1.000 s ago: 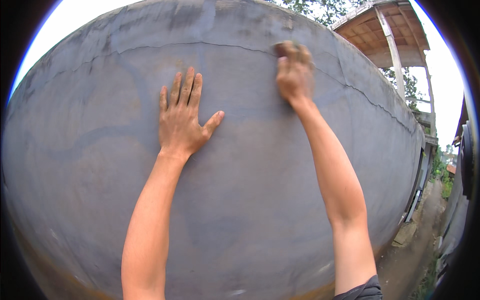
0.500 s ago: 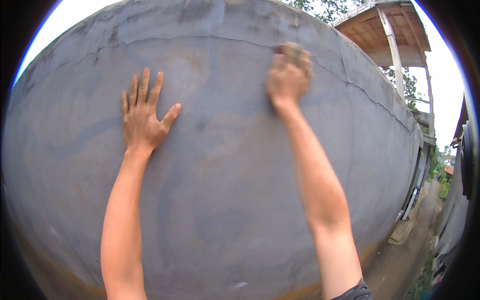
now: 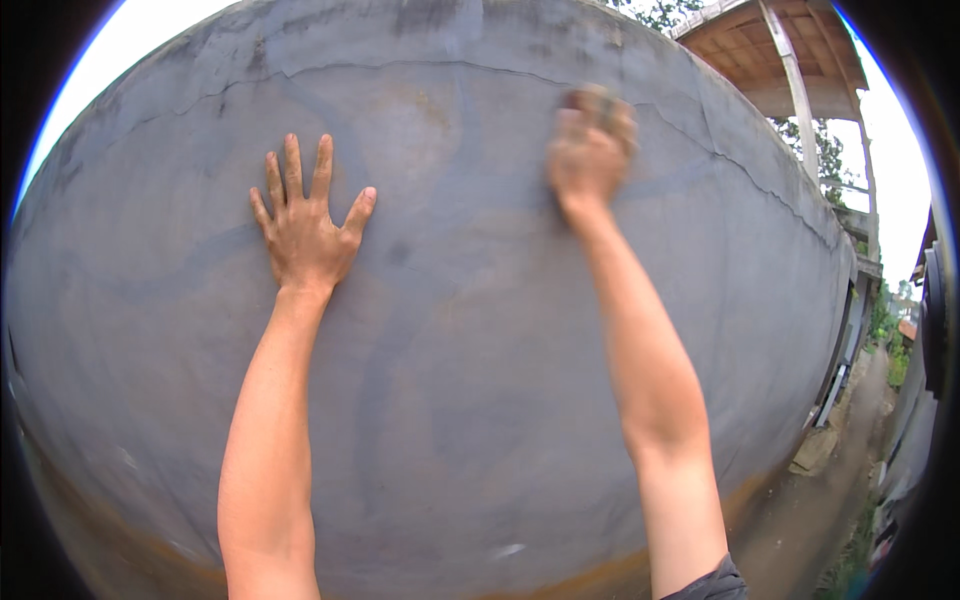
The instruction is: The person smooths a large curved wall surface using a small rectangular tool held in the right hand while the left hand supports the wall. The person moves the tool in circular and sweeping motions across the wall, working around a small window.
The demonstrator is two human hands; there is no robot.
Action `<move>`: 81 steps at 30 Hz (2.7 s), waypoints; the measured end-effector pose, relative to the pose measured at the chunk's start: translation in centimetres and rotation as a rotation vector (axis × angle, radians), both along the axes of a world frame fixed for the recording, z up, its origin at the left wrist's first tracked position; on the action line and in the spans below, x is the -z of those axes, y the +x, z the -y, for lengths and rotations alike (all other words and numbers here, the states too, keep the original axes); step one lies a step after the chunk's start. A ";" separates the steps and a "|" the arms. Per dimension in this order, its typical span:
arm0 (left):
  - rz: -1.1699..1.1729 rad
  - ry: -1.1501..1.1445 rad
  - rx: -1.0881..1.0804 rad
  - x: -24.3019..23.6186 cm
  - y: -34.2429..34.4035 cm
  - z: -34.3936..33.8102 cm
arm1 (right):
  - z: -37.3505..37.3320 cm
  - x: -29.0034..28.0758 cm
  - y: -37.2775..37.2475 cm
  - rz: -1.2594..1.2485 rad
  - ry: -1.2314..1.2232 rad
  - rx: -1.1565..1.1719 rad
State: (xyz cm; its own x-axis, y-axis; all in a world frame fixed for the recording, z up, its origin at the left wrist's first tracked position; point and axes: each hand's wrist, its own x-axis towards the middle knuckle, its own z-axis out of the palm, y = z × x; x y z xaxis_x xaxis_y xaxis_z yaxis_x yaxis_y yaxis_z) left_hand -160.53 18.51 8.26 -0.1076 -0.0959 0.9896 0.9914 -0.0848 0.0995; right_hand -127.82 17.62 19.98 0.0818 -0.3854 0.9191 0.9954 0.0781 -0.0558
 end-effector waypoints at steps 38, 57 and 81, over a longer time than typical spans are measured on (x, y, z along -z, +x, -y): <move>-0.192 -0.004 0.134 -0.8 -17.0 -2.0 | -2.8 0.8 -25.8 0.470 -0.036 -0.005; -0.098 0.057 0.143 1.1 -16.9 -2.5 | 1.1 2.1 -2.9 -0.387 -0.069 -0.005; -0.058 0.072 0.175 0.5 -18.4 -3.4 | -2.3 -3.1 -19.1 0.199 -0.023 -0.041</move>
State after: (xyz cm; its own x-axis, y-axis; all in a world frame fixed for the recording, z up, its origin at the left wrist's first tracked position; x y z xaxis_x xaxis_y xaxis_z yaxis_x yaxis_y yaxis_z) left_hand -178.98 21.94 7.72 -0.0714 -0.1513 0.9859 0.9648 -0.2612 0.0298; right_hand -146.89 19.95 23.04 -0.0873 -0.3639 0.9273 0.9830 0.1195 0.1395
